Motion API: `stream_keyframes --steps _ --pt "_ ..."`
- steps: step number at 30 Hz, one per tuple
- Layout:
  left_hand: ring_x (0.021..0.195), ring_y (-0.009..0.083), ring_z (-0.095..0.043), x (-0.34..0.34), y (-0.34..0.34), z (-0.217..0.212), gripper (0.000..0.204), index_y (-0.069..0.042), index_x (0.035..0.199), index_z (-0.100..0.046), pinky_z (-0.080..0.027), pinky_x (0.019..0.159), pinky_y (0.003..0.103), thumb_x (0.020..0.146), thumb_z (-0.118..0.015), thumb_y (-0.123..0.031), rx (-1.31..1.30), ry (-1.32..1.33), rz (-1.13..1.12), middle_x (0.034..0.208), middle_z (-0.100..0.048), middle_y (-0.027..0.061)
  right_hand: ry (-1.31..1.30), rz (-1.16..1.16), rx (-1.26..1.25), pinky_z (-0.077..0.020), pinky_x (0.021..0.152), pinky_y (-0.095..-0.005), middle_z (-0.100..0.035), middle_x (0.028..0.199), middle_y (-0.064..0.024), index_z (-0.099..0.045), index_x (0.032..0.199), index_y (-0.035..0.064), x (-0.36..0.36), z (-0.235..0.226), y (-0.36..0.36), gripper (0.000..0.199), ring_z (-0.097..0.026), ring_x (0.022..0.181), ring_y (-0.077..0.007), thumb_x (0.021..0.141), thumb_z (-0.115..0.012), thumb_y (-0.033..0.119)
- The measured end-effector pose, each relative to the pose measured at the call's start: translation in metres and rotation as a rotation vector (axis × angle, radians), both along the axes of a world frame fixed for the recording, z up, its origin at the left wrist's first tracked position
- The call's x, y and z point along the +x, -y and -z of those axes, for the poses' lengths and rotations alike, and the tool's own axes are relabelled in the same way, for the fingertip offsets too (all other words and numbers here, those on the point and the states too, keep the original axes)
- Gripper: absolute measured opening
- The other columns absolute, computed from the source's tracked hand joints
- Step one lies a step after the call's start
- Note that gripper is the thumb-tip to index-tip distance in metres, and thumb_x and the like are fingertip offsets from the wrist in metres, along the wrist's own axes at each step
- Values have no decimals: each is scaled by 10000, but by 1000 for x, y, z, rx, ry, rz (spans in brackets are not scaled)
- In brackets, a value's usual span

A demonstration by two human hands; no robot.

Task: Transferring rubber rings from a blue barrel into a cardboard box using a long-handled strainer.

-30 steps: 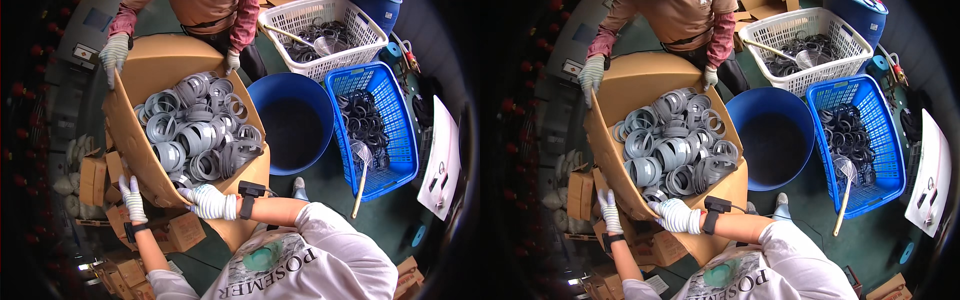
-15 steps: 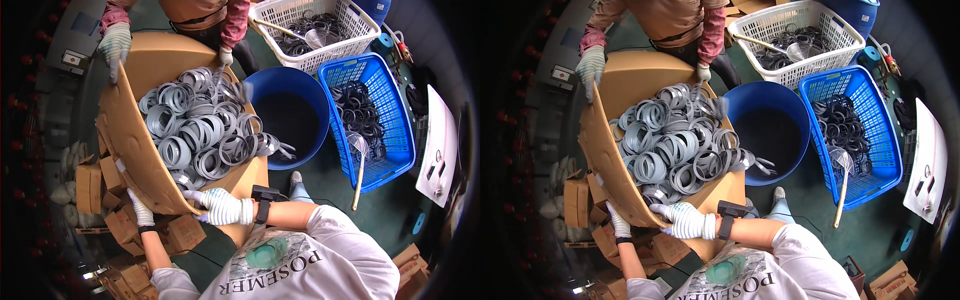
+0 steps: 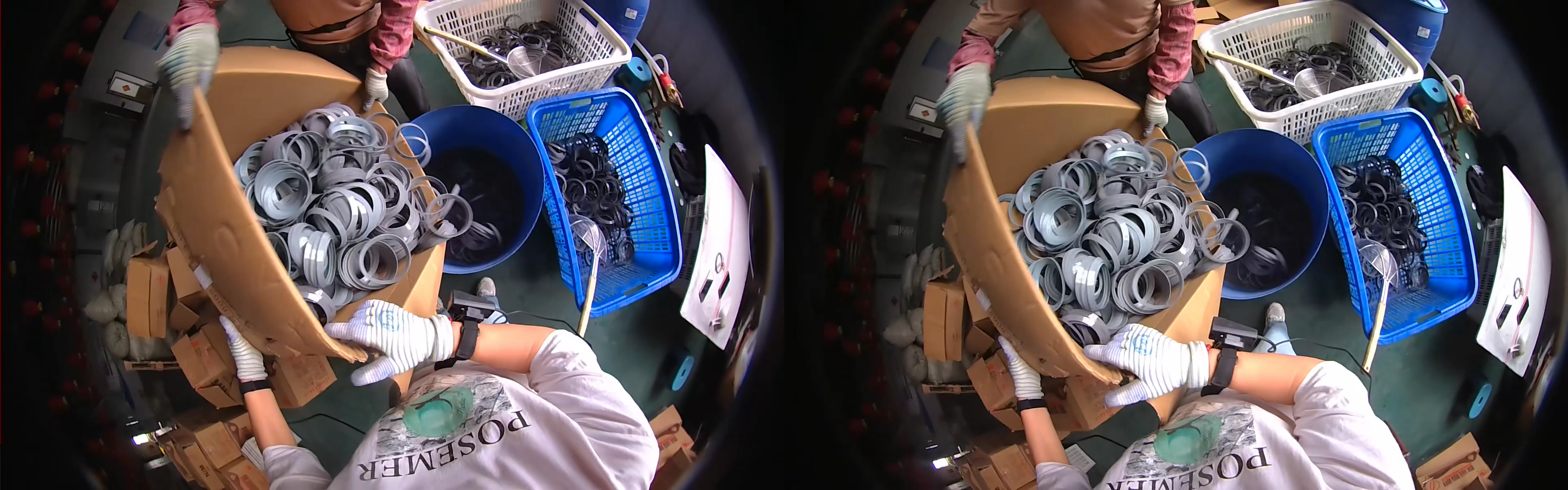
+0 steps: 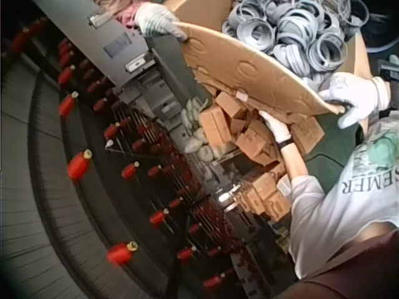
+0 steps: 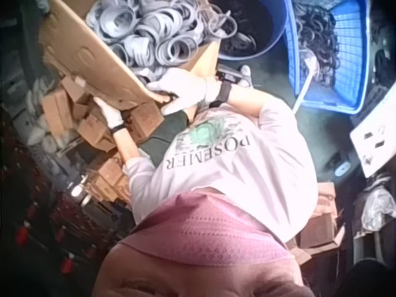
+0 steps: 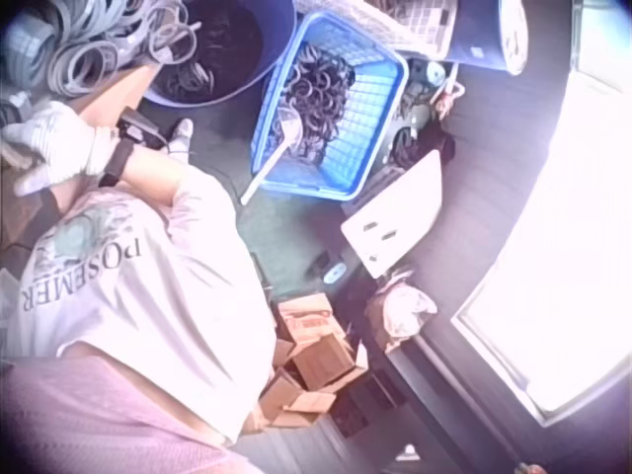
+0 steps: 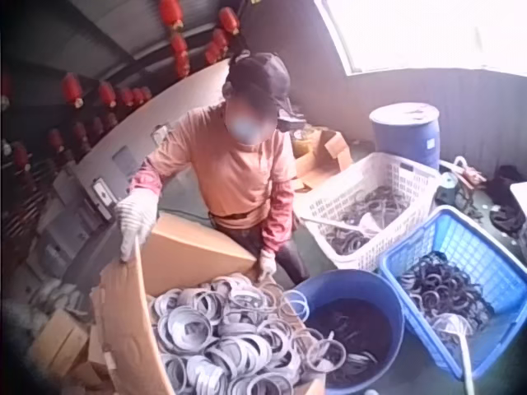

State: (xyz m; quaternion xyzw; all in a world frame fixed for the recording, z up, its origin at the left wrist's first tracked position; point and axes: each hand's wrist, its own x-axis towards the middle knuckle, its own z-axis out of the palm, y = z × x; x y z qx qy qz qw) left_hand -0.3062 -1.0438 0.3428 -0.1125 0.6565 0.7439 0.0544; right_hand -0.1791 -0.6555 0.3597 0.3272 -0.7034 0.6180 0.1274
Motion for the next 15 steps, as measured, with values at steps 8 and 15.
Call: stream_keyframes --steps 8,15 --pt "1299 264 -406 8 -2 -8 804 -114 1442 -380 -329 1096 397 882 -472 -684 28 29 -41 1452 -416 64 78 -4 -9 -449 714 -416 -613 844 -107 -527 1282 22 2 9 -1 734 -573 792 -316 783 -690 535" --pt "1241 274 -476 -1 -15 -24 822 -49 1412 -395 -389 1059 415 870 -537 -649 -55 -18 -79 1395 -472 99 16 111 50 -333 1031 -498 -577 1119 -143 -604 1204 94 3 54 -35 630 -523 1088 -345 764 -701 533"
